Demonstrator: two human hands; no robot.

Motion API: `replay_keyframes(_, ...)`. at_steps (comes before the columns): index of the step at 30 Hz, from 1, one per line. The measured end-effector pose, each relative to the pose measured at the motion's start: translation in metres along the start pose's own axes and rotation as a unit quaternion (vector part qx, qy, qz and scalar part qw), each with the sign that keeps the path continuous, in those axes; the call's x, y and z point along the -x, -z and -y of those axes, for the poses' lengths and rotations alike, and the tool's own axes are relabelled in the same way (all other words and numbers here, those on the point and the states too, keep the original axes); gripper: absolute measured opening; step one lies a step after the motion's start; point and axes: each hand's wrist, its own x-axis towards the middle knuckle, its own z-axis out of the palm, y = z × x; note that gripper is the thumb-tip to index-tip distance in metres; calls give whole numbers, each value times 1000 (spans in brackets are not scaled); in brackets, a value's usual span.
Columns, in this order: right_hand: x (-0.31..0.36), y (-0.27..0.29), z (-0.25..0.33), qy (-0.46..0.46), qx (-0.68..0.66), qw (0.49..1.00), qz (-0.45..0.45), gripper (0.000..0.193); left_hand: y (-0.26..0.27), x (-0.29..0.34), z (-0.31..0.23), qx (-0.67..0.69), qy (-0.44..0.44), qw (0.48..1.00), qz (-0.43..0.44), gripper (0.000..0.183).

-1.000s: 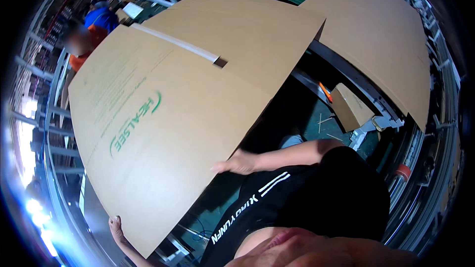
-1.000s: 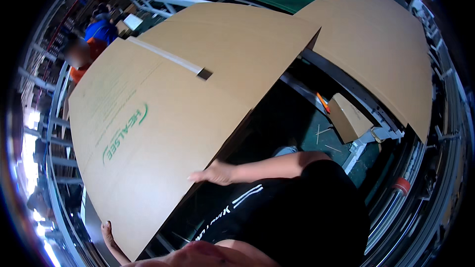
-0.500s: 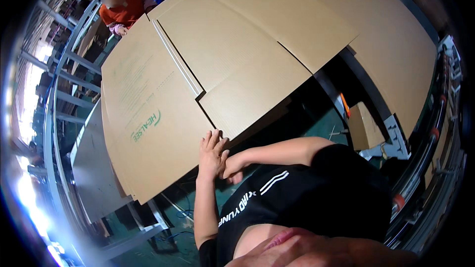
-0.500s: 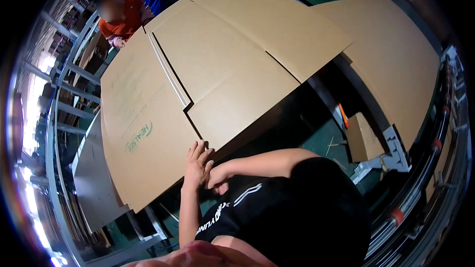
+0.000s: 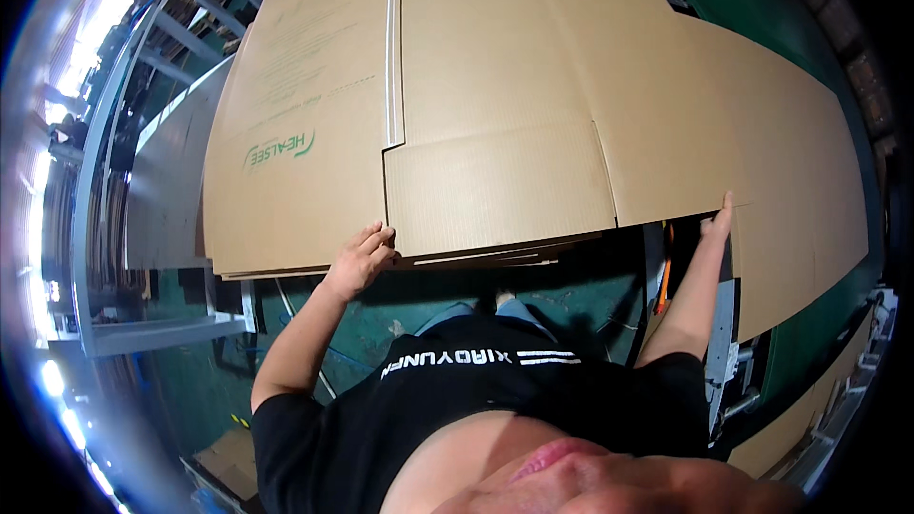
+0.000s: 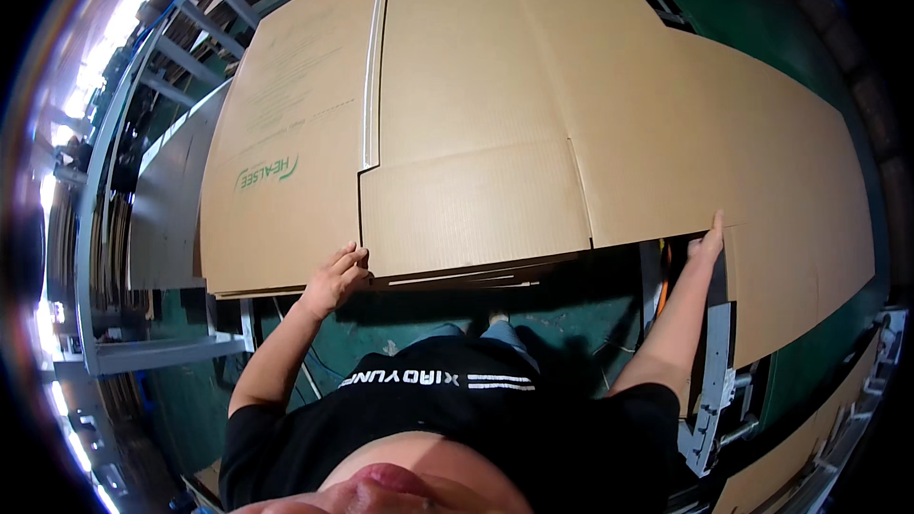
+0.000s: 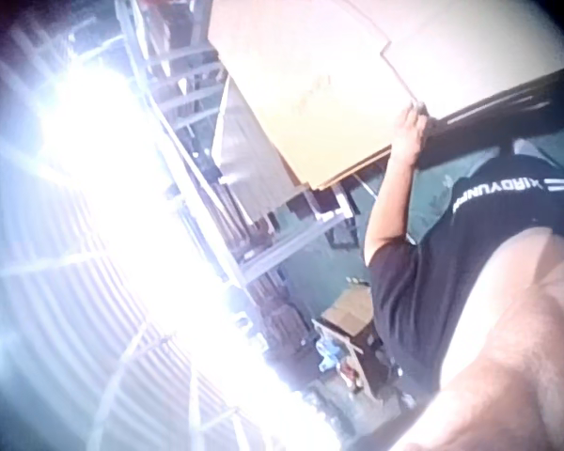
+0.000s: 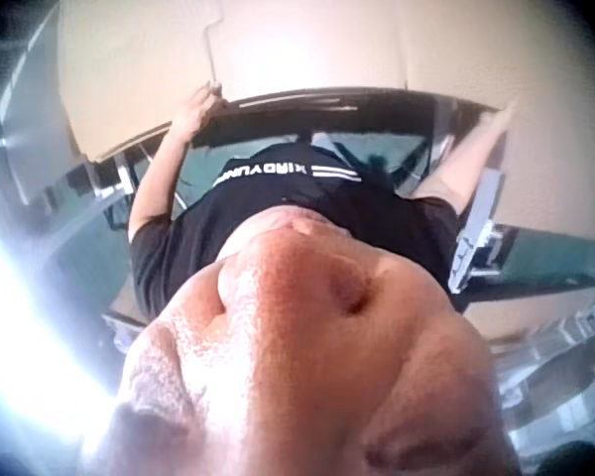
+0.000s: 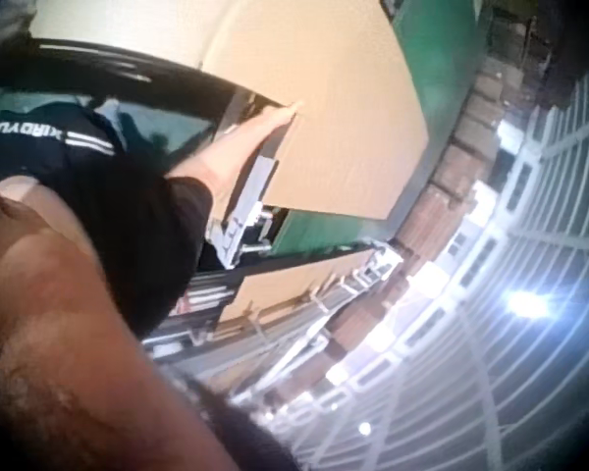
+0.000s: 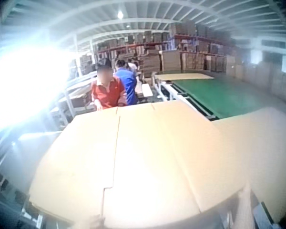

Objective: The person folds large cardboard sheets on a conveyor belt. They repeatedly pick up the sheets, fold them in half, and place them back onto the moving belt.

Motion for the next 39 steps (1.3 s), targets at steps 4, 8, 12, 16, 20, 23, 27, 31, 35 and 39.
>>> replay_keyframes(4, 2, -48, 49, 106, 64, 990, 64, 47, -3, 0, 3, 7, -7, 1000, -5, 14)
replay_keyframes(8, 144, -126, 142, 386, 86, 908, 134, 34, -14, 2, 8, 26, -15, 999, -31, 17)
replay_keyframes(12, 308, -183, 115, 450, 174, 820, 310, 25, -10, 7, 6, 37, -12, 998, -47, 14)
replay_keyframes(16, 425, -222, 16, 563, 294, 498, 591, 48, -6, 2, 11, 36, -32, 996, -76, 15)
replay_keyframes(20, 439, -217, -113, 542, 389, 393, 633, 36, -14, 7, 17, 55, -25, 994, -96, 17)
replay_keyframes(23, 437, -215, -121, 514, 388, 409, 646, 38, -12, 10, 14, 81, -19, 988, -131, 17)
replay_keyframes(27, 437, -222, -113, 519, 386, 392, 654, 41, -18, 8, 15, 116, 17, 981, -155, 27)
replay_keyframes(31, 435, -224, -110, 502, 383, 387, 672, 46, -19, 5, 13, 191, 108, 955, -197, 46)
replay_keyframes(35, 428, -222, -110, 486, 381, 365, 697, 44, -21, 4, 17, 179, 86, 969, -148, 80)
replay_keyframes(39, 413, -227, -95, 395, 387, 337, 762, 49, -24, 4, 19, 196, 91, 968, -125, 76)
